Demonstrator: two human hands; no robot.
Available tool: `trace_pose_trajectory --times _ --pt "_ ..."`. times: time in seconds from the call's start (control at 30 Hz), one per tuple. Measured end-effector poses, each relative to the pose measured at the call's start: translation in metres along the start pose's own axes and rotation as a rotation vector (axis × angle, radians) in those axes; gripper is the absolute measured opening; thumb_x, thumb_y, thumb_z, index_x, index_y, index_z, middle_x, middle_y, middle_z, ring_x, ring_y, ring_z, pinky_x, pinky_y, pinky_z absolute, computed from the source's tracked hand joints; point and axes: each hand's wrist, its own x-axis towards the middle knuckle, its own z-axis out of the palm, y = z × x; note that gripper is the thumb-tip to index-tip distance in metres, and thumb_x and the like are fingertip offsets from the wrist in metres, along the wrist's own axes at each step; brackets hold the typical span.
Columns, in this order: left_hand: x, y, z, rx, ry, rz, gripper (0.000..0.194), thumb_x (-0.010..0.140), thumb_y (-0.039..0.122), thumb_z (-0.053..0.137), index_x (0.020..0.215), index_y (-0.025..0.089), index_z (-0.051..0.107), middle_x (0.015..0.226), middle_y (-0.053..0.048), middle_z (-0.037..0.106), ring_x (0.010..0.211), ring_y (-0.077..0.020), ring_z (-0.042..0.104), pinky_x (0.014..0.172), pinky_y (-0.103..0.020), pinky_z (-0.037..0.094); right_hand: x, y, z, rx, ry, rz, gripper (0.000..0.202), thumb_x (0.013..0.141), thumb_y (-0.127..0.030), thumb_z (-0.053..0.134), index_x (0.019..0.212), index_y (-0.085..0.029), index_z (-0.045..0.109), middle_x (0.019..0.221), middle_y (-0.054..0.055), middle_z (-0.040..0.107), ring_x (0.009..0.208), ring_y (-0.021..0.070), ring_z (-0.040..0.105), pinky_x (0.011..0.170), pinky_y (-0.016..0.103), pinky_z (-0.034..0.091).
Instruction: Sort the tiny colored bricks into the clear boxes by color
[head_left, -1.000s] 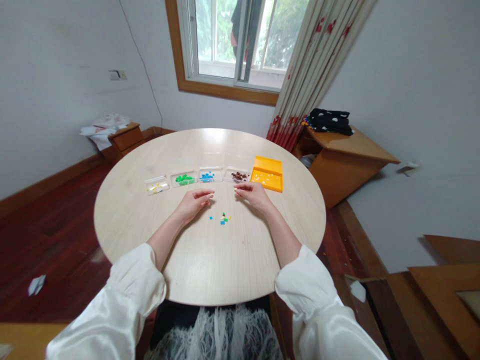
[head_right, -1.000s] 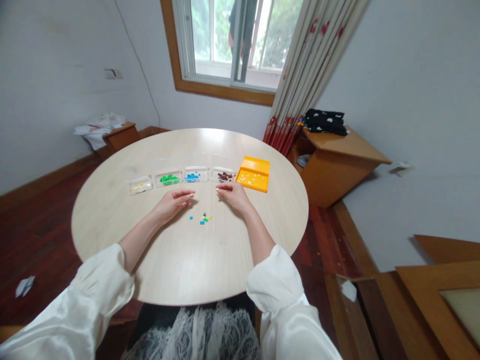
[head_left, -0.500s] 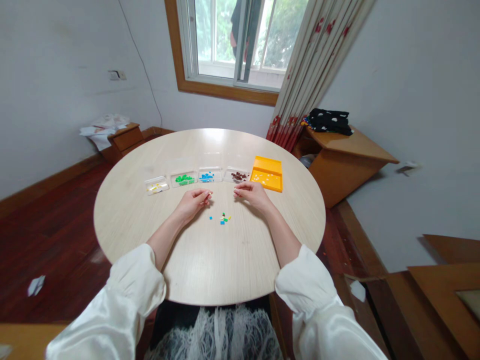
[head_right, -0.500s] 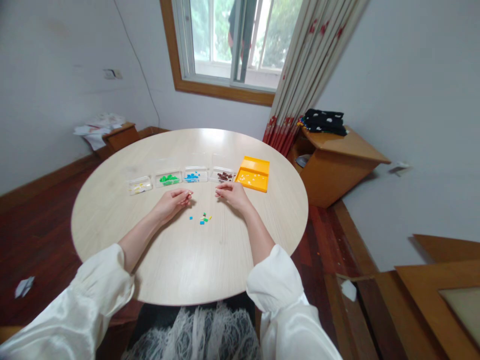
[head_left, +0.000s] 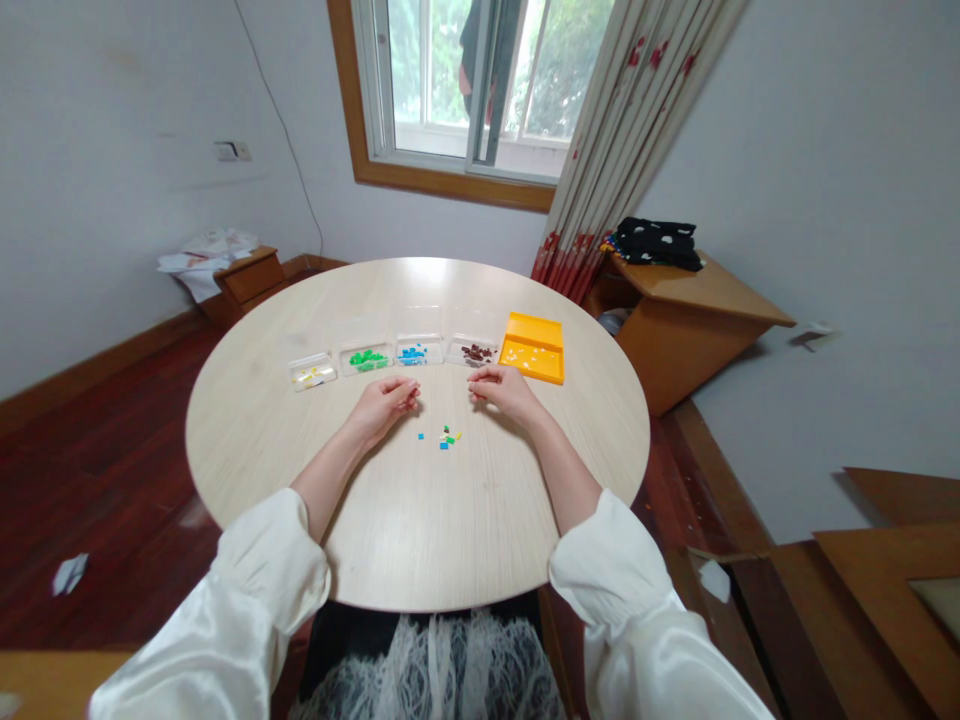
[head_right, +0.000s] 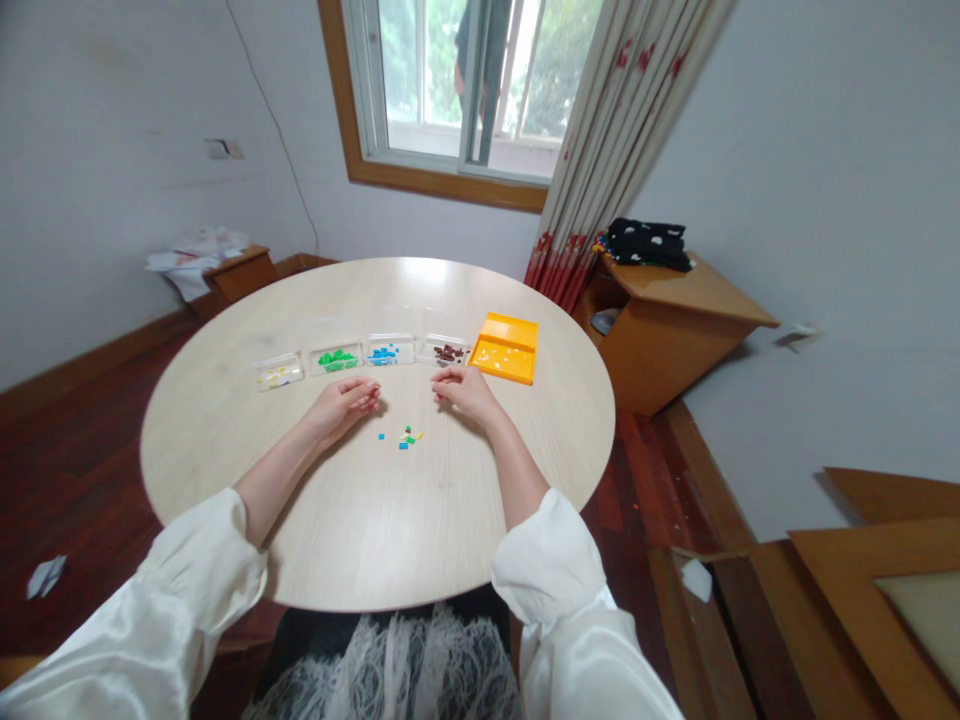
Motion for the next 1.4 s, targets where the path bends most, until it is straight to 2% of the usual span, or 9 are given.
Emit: trace_pose_trajectory --times 0.1,0.27,0.47,0.57,0.7,0.83,1.03,1.27,1.4 --pt "0.0 0.001 0.0 -0.027 0.01 0.0 0.027 0.052 0.024 0.081 0.069 0.009 0.065 0.066 -0.003 0.064 0.056 -0.0079 0.054 0.062 -0.025 0.047 0.003 0.001 -0.002 -0.008 0.06 -0.03 0.015 0.06 -0.018 0.064 0.075 -0.015 0.065 0.056 -0.003 0.058 0.049 0.0078 0.052 0.05 0.022 0.041" --pt "0.001 -0.001 -0.001 -0.035 0.029 0.005 0.028 0.049 0.018 0.081 0.071 0.01 0.065 0.07 -0.004 0.066 0.057 -0.0087 0.057 0.063 -0.025 0.048 0.015 0.007 -0.015 -0.014 0.356 -0.124 0.012 0.063 -0.02 0.062 0.073 -0.015 0.067 0.057 -0.003 0.06 0.053 0.0084 0.053 0.055 0.023 0.041" --pt "-0.001 0.001 -0.002 -0.047 0.029 0.007 0.023 0.055 0.017 0.078 0.071 0.011 0.062 0.068 -0.004 0.065 0.055 -0.0072 0.055 0.061 -0.023 0.047 0.024 0.013 -0.03 0.127 0.625 -0.097 0.016 0.067 -0.017 0.06 0.08 -0.014 0.068 0.068 0.001 0.065 0.06 0.0093 0.059 0.058 0.022 0.047" --pt "-0.002 0.002 -0.001 -0.051 0.026 0.007 0.019 0.058 0.017 0.076 0.07 0.01 0.063 0.064 -0.002 0.063 0.053 -0.0067 0.054 0.059 -0.022 0.047 0.026 0.014 -0.034 0.244 0.717 -0.096 0.024 0.07 -0.015 0.058 0.092 -0.013 0.066 0.083 0.005 0.068 0.071 0.0103 0.064 0.065 0.023 0.051" --pt "-0.002 0.003 -0.001 -0.056 0.046 0.007 0.014 0.061 0.015 0.074 0.07 0.01 0.065 0.063 -0.002 0.062 0.054 -0.0068 0.053 0.059 -0.022 0.048 0.027 0.013 -0.037 0.41 0.751 -0.078 0.042 0.074 -0.009 0.051 0.116 -0.012 0.057 0.1 0.007 0.066 0.086 0.0094 0.066 0.077 0.024 0.053" --pt "-0.001 0.003 -0.002 -0.065 0.07 -0.014 0.014 0.061 0.012 0.074 0.072 0.009 0.066 0.067 -0.003 0.064 0.057 -0.0077 0.056 0.062 -0.023 0.049 0.025 0.012 -0.037 0.426 0.739 -0.072 0.051 0.075 -0.008 0.048 0.126 -0.014 0.05 0.104 0.008 0.066 0.09 0.0099 0.066 0.079 0.025 0.054" --pt "-0.002 0.002 -0.002 -0.054 0.034 -0.027 0.018 0.059 0.011 0.075 0.074 0.009 0.065 0.071 -0.005 0.067 0.057 -0.0083 0.058 0.064 -0.024 0.05 0.021 0.008 -0.023 0.227 0.649 -0.144 0.037 0.073 -0.017 0.056 0.109 -0.016 0.063 0.09 0.006 0.068 0.08 0.0118 0.064 0.072 0.025 0.053" --pt "-0.001 0.001 -0.001 -0.053 -0.002 -0.034 0.019 0.057 0.012 0.078 0.07 0.009 0.063 0.073 -0.007 0.069 0.057 -0.0088 0.059 0.066 -0.026 0.052 0.001 0.006 0.025 -0.176 0.256 -0.355 0.017 0.073 -0.024 0.058 0.082 -0.019 0.071 0.089 0.005 0.068 0.078 0.0141 0.06 0.071 0.027 0.049" --pt "0.0 -0.001 -0.001 -0.05 -0.037 -0.043 0.024 0.052 0.017 0.081 0.068 0.009 0.066 0.074 -0.008 0.07 0.059 -0.0102 0.06 0.068 -0.028 0.051 -0.009 0.006 0.045 -0.31 0.07 -0.465 0.017 0.074 -0.022 0.059 0.085 -0.021 0.071 0.083 0.004 0.066 0.072 0.013 0.057 0.064 0.025 0.046"
